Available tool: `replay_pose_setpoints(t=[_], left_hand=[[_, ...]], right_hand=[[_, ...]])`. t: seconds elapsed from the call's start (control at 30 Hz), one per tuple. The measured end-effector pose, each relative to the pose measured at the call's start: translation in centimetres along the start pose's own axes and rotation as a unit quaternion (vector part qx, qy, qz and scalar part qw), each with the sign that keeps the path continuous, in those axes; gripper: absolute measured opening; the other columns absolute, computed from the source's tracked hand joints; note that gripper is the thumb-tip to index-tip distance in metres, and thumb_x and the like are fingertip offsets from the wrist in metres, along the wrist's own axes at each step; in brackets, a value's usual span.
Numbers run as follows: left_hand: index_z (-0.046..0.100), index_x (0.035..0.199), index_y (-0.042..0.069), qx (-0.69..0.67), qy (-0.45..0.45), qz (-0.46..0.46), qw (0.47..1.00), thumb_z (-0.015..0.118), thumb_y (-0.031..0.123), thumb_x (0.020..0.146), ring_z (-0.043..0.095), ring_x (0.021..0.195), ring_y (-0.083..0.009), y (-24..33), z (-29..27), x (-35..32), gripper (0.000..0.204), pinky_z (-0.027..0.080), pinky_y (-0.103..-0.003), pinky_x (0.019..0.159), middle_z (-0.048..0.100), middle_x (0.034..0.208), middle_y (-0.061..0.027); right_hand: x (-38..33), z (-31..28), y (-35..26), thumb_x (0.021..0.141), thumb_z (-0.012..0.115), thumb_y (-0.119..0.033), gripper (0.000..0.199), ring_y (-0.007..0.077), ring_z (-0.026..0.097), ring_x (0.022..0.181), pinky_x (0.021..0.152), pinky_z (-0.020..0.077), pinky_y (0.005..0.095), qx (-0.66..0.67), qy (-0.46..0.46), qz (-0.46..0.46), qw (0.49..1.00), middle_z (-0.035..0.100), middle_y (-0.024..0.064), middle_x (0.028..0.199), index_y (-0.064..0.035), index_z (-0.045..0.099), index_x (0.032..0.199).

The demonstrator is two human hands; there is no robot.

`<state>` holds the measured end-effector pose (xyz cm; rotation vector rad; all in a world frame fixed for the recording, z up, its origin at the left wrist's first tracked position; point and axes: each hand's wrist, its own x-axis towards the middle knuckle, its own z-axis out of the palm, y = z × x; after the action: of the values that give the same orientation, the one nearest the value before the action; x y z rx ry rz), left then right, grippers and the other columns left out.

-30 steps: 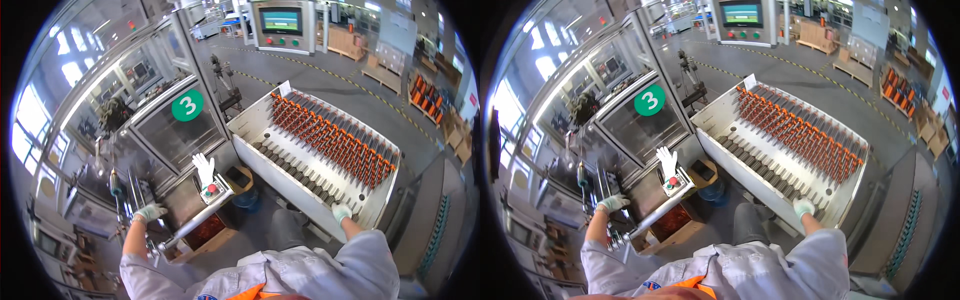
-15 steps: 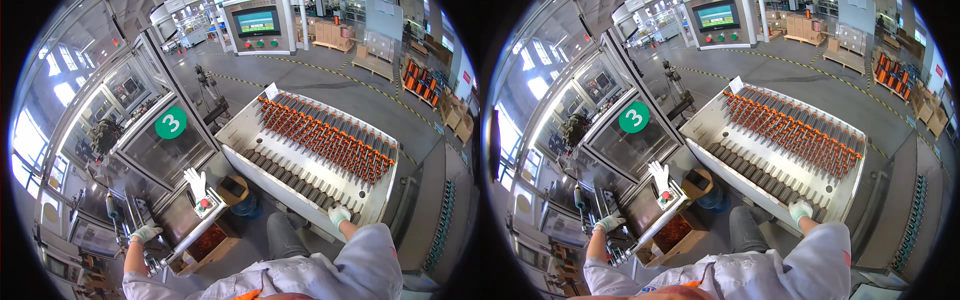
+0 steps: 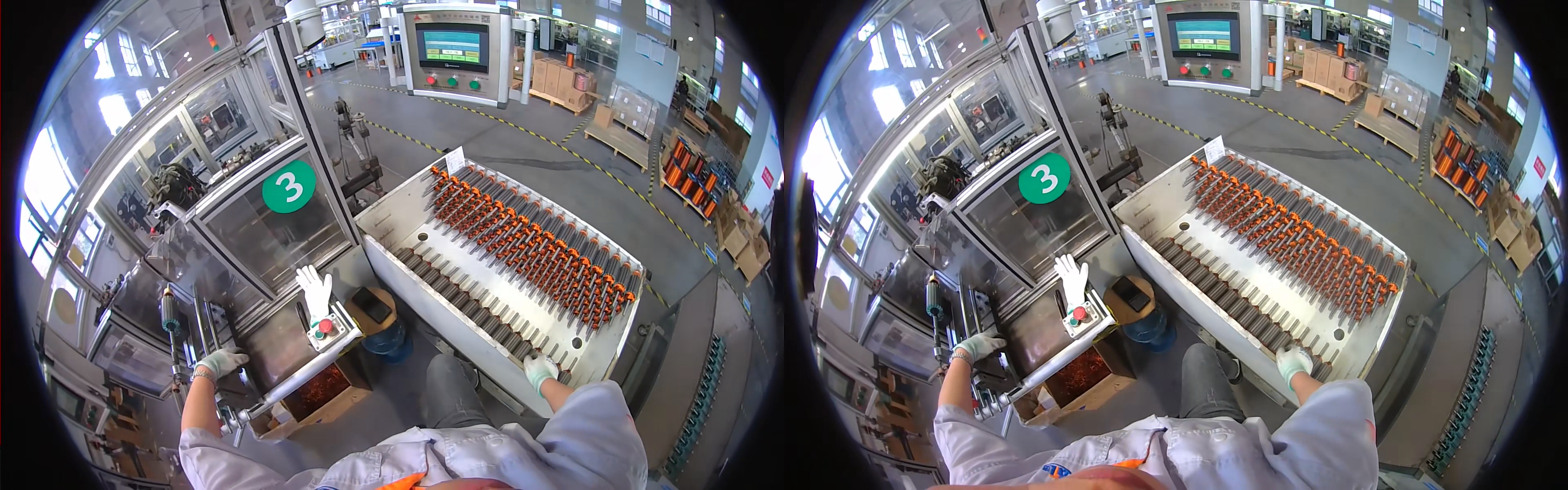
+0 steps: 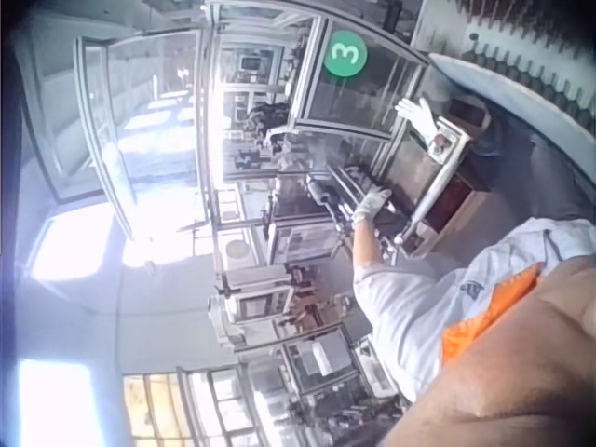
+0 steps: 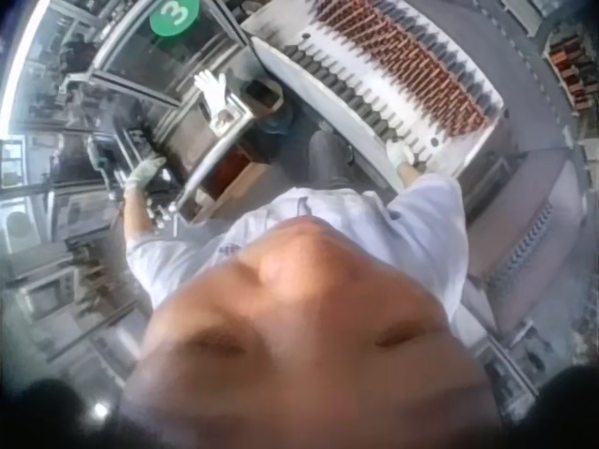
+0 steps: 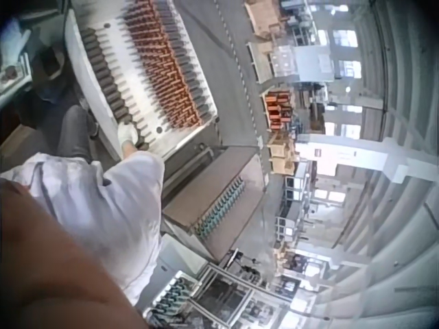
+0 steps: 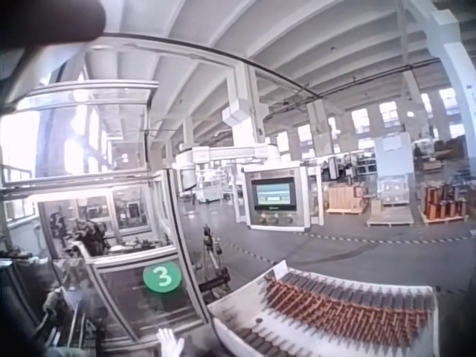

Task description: The person loads motor armatures into a machine, operates the machine, and removes them. The person then turns the armatures in their hands and arranges them into a storage bin.

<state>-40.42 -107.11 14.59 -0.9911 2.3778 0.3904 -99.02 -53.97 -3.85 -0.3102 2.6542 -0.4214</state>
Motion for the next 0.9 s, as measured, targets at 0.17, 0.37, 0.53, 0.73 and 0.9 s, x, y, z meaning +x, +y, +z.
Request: replay_pose_setpoints(t=[0.17, 0.37, 0.53, 0.73, 0.9], left_hand=[[0.062, 0.132, 0.016, 0.062, -0.007, 0.032, 0.998, 0.045, 0.018, 0.099, 0.055, 0.127, -0.0352, 0.3, -0.6, -0.1, 0.037, 0.044, -0.038, 0.108, 0.056, 0.14, -0.0156], [0.063, 0.131, 0.015, 0.052, 0.019, 0.05, 0.997, 0.045, 0.019, 0.098, 0.056, 0.126, -0.0357, -1.8, 0.8, 0.5, 0.038, 0.045, -0.038, 0.107, 0.057, 0.139, -0.0158], [0.064, 0.127, 0.011, 0.096, 0.048, 0.083, 0.991, 0.051, -0.002, 0.089, 0.063, 0.114, -0.0311, -1.6, 1.0, 1.1, 0.042, 0.051, -0.033, 0.098, 0.065, 0.126, -0.0115], [0.064, 0.128, 0.012, 0.109, 0.051, 0.114, 0.986, 0.05, 0.012, 0.094, 0.06, 0.12, -0.0321, -5.2, 2.6, 2.3, 0.037, 0.048, -0.035, 0.102, 0.061, 0.133, -0.0116], [0.064, 0.129, 0.015, -0.079, 0.017, 0.015, 0.997, 0.048, 0.028, 0.099, 0.056, 0.126, -0.0357, -6.3, 2.9, 4.2, 0.036, 0.044, -0.038, 0.108, 0.055, 0.14, -0.019]], right_hand=[[0.3, 0.0, 0.2, 0.089, 0.046, -0.044, 0.051, 0.0409, 0.066, 0.107, 0.095, 0.0504, 0.0469, -0.023, -0.007, -0.006, 1.0, 0.069, 0.0258, 0.112, -0.0077, 0.07, 0.115], [0.4, 0.2, 0.1, 0.089, 0.046, -0.044, 0.052, 0.0404, 0.065, 0.109, 0.097, 0.0493, 0.0464, -0.021, -0.017, -0.008, 1.0, 0.068, 0.0257, 0.114, -0.0086, 0.069, 0.12], [0.1, -0.3, -0.1, 0.088, 0.046, -0.044, 0.05, 0.0407, 0.065, 0.109, 0.097, 0.0496, 0.0464, -0.025, -0.026, 0.008, 0.999, 0.069, 0.0252, 0.113, -0.0085, 0.072, 0.112], [0.5, 0.3, -0.1, 0.091, 0.044, -0.044, 0.048, 0.0376, 0.067, 0.105, 0.092, 0.0521, 0.0471, -0.04, -0.007, -0.004, 0.999, 0.071, 0.0183, 0.111, -0.0104, 0.075, 0.104], [1.7, 1.3, 1.5, 0.087, 0.046, -0.041, 0.047, 0.0424, 0.066, 0.105, 0.094, 0.05, 0.049, -0.024, 0.003, 0.003, 1.0, 0.069, 0.0254, 0.108, -0.0094, 0.071, 0.112]])
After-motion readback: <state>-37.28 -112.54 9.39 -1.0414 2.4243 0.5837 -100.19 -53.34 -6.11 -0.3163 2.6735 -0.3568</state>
